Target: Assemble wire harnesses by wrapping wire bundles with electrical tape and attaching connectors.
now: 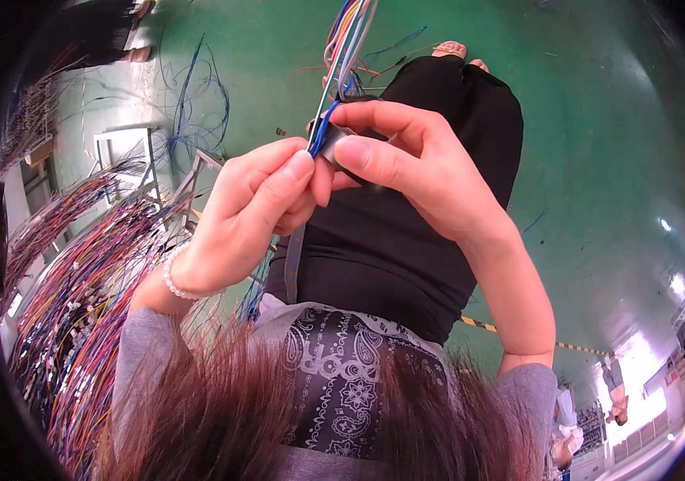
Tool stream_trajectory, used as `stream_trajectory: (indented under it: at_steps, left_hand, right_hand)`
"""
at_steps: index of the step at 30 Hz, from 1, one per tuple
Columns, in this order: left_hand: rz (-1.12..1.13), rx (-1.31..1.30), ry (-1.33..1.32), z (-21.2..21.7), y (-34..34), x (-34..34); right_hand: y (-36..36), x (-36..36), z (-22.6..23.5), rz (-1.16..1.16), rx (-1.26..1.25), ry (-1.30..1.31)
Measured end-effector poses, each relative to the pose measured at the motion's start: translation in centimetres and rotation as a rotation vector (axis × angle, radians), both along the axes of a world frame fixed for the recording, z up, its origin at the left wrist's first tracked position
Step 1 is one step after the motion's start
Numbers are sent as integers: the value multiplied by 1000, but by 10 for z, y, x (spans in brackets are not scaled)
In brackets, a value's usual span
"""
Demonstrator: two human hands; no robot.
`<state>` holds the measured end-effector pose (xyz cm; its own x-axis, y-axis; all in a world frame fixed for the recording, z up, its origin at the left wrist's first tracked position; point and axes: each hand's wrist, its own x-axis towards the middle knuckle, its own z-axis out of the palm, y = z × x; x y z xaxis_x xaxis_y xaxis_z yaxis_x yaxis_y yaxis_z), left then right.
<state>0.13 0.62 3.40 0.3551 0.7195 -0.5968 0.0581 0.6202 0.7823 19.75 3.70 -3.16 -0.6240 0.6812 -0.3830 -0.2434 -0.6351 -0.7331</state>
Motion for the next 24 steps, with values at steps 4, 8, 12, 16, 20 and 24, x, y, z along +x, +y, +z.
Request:
stream_trajectory:
  at_steps: [4,8,12,16,20,24]
  left_hand:
    - [42,-39,-33,-4,1,0]
    - [-13,71,50,-7,3,2]
    - [-21,285,207,-12,0,8]
    - [-103,792,511,-34,-15,7]
    - [214,531,209,-28,-18,23]
    - [243,-26,-230,-29,-20,21]
  right_hand:
    - [0,5,-3,7,10,13]
    - [2,9,1,22,-16,49]
    - [3,14,11,32,15,-18]
    - [-6,17,38,-36,21,181]
    - [-1,7,30,24,34,-42]
    - [-10,-36,22,-211,-214,20]
